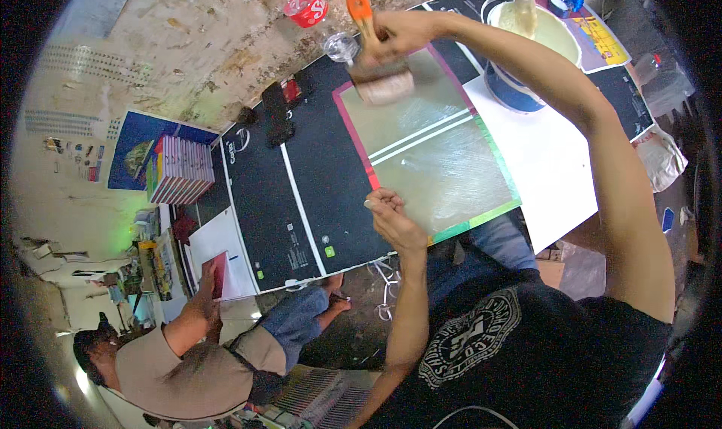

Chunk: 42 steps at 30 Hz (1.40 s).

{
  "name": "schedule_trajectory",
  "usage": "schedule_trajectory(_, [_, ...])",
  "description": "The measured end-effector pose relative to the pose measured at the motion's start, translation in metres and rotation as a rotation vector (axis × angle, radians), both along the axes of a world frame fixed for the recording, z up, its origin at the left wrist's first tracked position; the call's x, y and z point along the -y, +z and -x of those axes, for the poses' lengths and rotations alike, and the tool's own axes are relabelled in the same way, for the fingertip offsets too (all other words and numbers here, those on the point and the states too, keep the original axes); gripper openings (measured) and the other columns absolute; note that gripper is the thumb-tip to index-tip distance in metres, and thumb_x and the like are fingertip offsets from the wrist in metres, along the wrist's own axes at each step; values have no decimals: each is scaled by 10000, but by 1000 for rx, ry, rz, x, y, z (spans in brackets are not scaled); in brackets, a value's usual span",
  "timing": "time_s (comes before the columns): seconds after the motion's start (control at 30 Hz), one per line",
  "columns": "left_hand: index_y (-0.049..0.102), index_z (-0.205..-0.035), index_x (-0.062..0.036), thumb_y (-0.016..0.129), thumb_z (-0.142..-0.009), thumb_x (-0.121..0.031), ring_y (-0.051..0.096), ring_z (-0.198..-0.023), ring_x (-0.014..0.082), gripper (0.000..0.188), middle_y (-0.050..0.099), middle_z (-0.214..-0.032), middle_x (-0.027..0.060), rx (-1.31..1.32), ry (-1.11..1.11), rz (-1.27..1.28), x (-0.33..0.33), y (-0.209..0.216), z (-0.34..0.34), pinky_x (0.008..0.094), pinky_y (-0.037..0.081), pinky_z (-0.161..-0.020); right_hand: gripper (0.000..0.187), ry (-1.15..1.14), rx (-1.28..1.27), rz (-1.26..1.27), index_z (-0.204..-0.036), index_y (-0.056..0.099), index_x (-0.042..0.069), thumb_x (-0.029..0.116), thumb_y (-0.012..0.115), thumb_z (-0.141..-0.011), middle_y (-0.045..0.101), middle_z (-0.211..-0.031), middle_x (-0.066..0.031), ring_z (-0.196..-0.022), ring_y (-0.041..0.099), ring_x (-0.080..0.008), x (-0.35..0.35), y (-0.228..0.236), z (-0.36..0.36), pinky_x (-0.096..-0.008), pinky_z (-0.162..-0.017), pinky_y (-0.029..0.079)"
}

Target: The person applies glue onto book cover boards using a brush and handles the covers on the table by hand.

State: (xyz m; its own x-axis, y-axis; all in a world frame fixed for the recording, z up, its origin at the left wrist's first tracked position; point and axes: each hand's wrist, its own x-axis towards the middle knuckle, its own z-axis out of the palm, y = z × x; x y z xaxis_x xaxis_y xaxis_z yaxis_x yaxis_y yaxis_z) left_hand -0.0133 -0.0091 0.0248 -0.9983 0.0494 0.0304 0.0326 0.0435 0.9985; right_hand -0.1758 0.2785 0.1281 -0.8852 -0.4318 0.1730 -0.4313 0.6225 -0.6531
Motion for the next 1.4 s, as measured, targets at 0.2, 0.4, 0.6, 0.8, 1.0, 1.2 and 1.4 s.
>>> schedule_trajectory(0.2, [481, -886, -17, 190, -1026, -490, 415, -689, 140, 573, 424, -749, 32, -21, -2, -49, -3, -2, -5, 284, 353, -617, 335, -540, -460, -422, -801, 665, -4, 327, 648, -852, 633, -684, -191, -632, 638, -291, -51, -11, -22, -385, -596, 490])
schedule_trajectory(0.4, [472, -856, -52, 233, -1015, -534, 399, -674, 133, 561, 436, -755, 22, -145, 19, 86, -3, -8, -1, 275, 359, -626, 386, -622, -238, 43, -799, 673, 7, 391, 637, -811, 650, -739, -232, -764, 672, -359, 62, -33, -95, -471, -694, 523])
schedule_trajectory(0.6, [460, -843, -15, 247, -1027, -463, 407, -673, 183, 529, 429, -727, 60, -232, 36, 181, -10, -4, -3, 343, 360, -634, 413, -882, -123, -154, -720, 648, -13, 386, 656, -826, 636, -643, -203, -589, 642, -334, -17, -27, -173, -423, -604, 512])
schedule_trajectory(0.8, [464, -832, -22, 148, -1026, -494, 412, -674, 182, 600, 424, -702, 68, -194, 57, 145, -5, -3, -2, 330, 353, -638, 440, -1066, -343, 138, -697, 640, -27, 398, 661, -809, 607, -597, -216, -581, 648, -348, 74, -12, -163, -430, -593, 512])
schedule_trajectory(1.0, [465, -825, -41, 140, -1010, -551, 407, -666, 172, 632, 423, -704, 55, -222, 73, 179, 1, -9, -1, 321, 351, -634, 419, -1010, -60, 46, -756, 652, -38, 375, 712, -788, 652, -675, -182, -620, 654, -264, 83, -59, -183, -387, -588, 512])
schedule_trajectory(1.2, [449, -850, -81, 161, -966, -661, 387, -701, 130, 659, 410, -759, 24, -71, 76, -87, -5, -5, -2, 283, 344, -651, 457, -1274, -204, -87, -831, 694, -80, 377, 695, -812, 676, -685, -178, -607, 665, -187, 25, -7, -239, -344, -579, 516])
schedule_trajectory(1.4, [424, -838, -88, 158, -961, -672, 366, -695, 126, 653, 393, -761, 18, -144, 90, -44, -7, -15, 3, 261, 348, -665, 406, -1100, -179, 201, -840, 696, -48, 355, 705, -787, 663, -667, -178, -602, 640, -186, 128, -39, -175, -341, -576, 501])
